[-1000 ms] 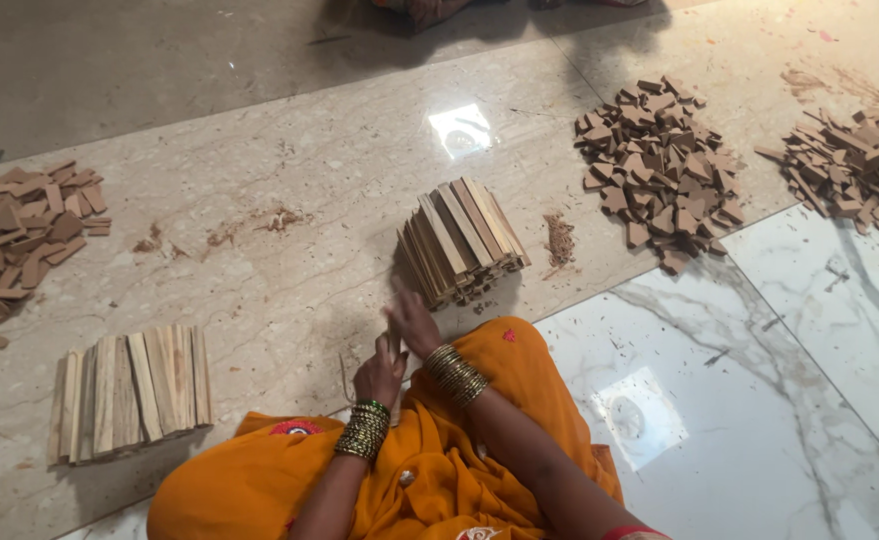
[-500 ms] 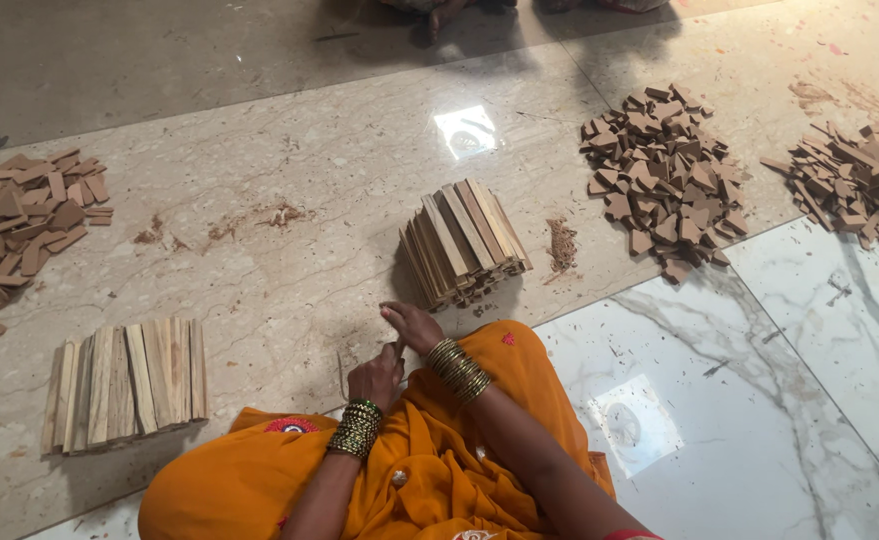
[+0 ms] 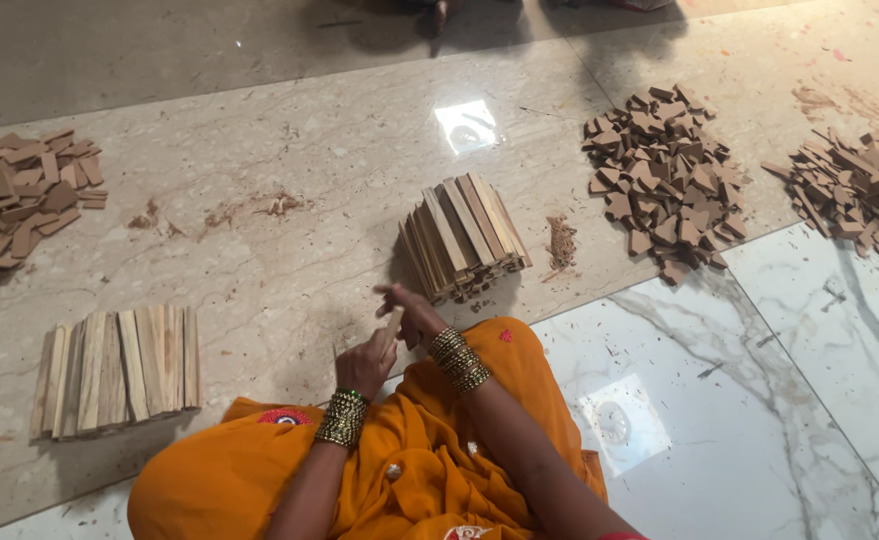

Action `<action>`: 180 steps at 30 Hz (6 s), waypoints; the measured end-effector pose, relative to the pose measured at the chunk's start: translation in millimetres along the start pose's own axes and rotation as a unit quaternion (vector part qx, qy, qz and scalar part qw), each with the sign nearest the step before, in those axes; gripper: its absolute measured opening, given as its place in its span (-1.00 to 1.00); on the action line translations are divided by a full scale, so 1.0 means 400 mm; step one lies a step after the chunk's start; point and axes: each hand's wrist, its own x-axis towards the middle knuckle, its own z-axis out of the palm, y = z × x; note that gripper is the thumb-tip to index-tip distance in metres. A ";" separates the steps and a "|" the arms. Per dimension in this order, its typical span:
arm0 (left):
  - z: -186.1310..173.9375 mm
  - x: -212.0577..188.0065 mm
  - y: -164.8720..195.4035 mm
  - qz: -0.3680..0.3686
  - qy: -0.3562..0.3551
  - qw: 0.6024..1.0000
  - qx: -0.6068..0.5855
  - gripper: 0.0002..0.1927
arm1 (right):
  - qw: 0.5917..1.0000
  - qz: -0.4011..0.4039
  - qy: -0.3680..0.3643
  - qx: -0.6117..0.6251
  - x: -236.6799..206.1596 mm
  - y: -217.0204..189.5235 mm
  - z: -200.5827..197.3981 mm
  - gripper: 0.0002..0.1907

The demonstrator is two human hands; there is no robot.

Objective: The person sits on the floor and repeatedly picks up small wooden sticks, rubs them with a sanding block, and places them into a stack. The person handles the sticks one at a time, smoothing each piece before stacking it.

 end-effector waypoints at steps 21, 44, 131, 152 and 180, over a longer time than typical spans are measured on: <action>0.003 0.061 -0.138 -0.298 0.354 0.675 -0.574 -0.33 | 0.818 -0.353 0.019 -0.454 -0.174 0.029 0.235 -0.44; 0.030 0.054 -0.072 -0.266 0.167 0.763 -0.564 -0.06 | 0.621 -0.334 0.482 -0.519 -0.029 -0.150 -0.104 -0.52; -0.393 0.039 -0.526 -0.350 0.209 0.817 0.408 -0.43 | 0.714 0.009 -0.083 -0.696 -0.026 0.101 0.072 -0.53; -0.340 0.049 -0.386 -0.397 0.007 0.884 0.246 -0.59 | 0.718 -0.018 -0.101 -0.688 -0.046 0.070 0.072 -0.45; 0.009 -0.017 0.050 -0.143 -0.060 0.961 -0.229 -0.54 | 0.920 -0.020 0.102 -0.377 -0.062 0.047 0.105 -0.38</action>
